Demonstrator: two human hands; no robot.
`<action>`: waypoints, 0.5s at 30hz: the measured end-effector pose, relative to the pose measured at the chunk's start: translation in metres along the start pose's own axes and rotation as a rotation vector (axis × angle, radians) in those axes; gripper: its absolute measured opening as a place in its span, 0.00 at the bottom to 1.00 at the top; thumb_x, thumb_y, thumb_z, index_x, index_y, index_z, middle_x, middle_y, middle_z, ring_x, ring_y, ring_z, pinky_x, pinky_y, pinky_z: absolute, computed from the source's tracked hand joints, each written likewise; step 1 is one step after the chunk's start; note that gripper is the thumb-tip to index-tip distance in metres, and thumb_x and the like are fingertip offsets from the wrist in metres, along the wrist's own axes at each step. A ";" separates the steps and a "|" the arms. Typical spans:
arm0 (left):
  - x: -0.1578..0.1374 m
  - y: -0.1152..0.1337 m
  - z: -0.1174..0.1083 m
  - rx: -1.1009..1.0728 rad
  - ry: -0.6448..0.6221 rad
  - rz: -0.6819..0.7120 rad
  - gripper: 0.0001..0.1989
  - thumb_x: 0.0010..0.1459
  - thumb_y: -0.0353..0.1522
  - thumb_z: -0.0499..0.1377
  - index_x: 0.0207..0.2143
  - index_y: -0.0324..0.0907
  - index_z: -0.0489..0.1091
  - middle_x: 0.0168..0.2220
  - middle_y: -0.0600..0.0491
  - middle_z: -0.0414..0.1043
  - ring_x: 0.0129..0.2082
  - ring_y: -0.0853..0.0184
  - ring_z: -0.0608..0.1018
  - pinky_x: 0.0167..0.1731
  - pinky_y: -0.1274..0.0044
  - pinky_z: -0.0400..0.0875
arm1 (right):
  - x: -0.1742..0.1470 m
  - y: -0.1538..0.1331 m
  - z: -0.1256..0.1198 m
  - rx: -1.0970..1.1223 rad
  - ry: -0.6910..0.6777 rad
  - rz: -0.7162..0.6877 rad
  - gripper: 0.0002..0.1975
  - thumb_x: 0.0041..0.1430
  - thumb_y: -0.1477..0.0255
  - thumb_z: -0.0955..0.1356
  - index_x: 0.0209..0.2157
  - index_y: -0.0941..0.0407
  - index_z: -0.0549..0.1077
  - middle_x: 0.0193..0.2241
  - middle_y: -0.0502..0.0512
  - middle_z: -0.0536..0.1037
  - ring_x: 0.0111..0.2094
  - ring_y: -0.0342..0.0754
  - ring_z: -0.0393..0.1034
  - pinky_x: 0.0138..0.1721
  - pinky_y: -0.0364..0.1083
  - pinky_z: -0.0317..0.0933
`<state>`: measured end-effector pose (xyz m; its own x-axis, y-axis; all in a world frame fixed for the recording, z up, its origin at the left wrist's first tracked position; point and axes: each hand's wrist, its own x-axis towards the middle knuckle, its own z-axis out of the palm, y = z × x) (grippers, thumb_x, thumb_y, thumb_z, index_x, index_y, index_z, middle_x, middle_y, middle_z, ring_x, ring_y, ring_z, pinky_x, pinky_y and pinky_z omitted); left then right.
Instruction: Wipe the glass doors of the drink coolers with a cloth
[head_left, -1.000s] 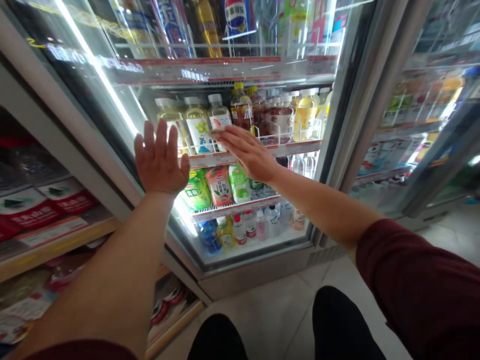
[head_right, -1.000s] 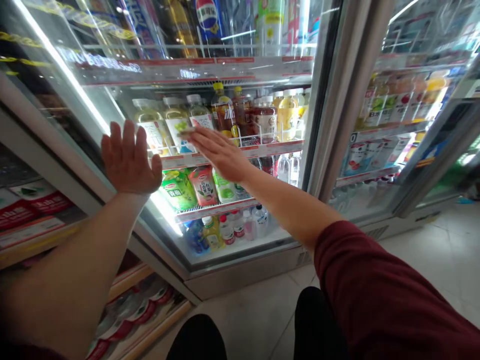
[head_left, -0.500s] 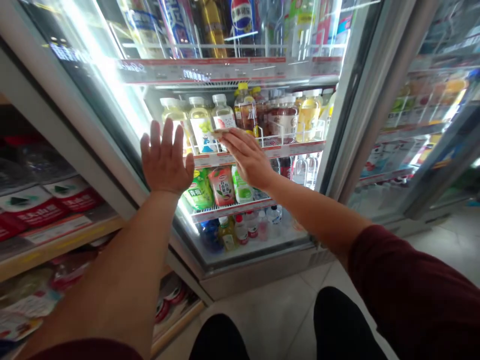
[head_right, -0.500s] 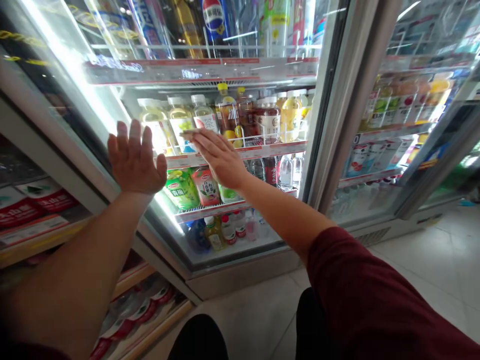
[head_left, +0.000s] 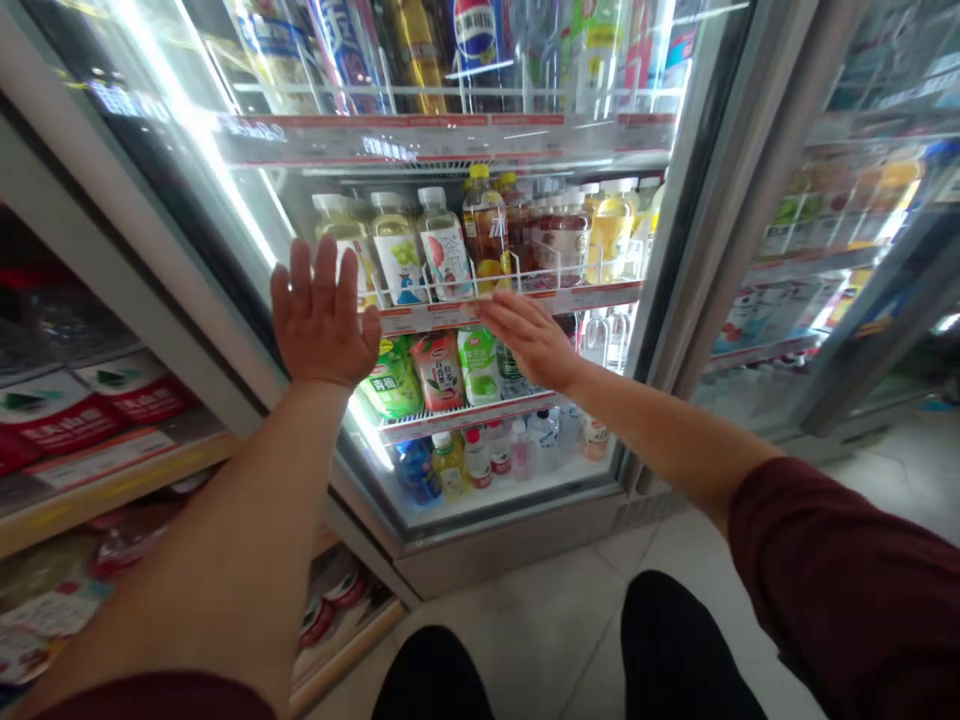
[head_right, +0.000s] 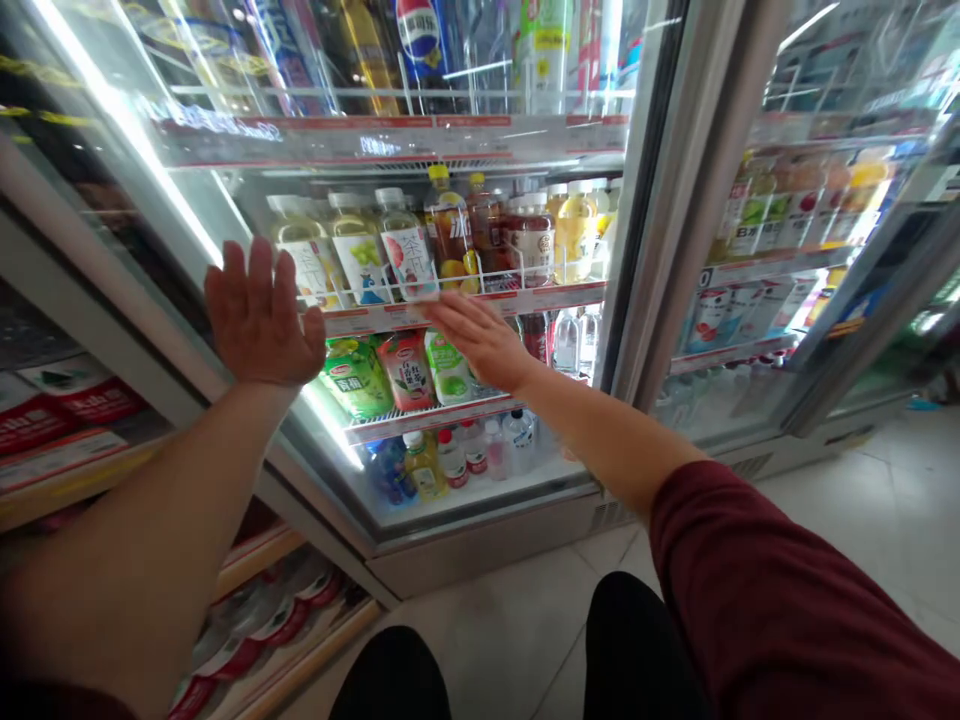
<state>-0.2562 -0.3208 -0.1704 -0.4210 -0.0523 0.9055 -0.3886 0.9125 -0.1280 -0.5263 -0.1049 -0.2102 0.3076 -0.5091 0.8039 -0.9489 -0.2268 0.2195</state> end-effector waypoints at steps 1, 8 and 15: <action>0.000 0.000 0.000 0.002 0.003 0.000 0.37 0.73 0.46 0.49 0.79 0.46 0.48 0.80 0.49 0.43 0.81 0.52 0.40 0.78 0.48 0.31 | -0.006 0.001 -0.002 0.012 -0.066 -0.059 0.30 0.77 0.76 0.56 0.74 0.44 0.62 0.69 0.48 0.73 0.75 0.49 0.60 0.79 0.57 0.53; 0.001 0.001 -0.001 -0.032 -0.013 -0.013 0.39 0.72 0.49 0.50 0.79 0.46 0.48 0.80 0.46 0.43 0.81 0.49 0.39 0.77 0.46 0.30 | -0.005 0.043 -0.031 -0.037 0.222 0.150 0.29 0.77 0.71 0.55 0.75 0.44 0.61 0.71 0.49 0.70 0.78 0.54 0.52 0.80 0.63 0.48; 0.002 0.002 -0.002 -0.042 -0.018 -0.035 0.39 0.72 0.50 0.49 0.79 0.46 0.49 0.80 0.47 0.44 0.81 0.51 0.40 0.78 0.48 0.29 | -0.031 0.054 -0.041 -0.012 0.112 0.116 0.28 0.77 0.67 0.55 0.73 0.40 0.65 0.68 0.48 0.74 0.74 0.55 0.62 0.78 0.62 0.54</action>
<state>-0.2558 -0.3178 -0.1682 -0.4224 -0.0917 0.9017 -0.3685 0.9263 -0.0784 -0.5894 -0.0676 -0.2004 0.1864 -0.4355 0.8807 -0.9786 -0.1618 0.1271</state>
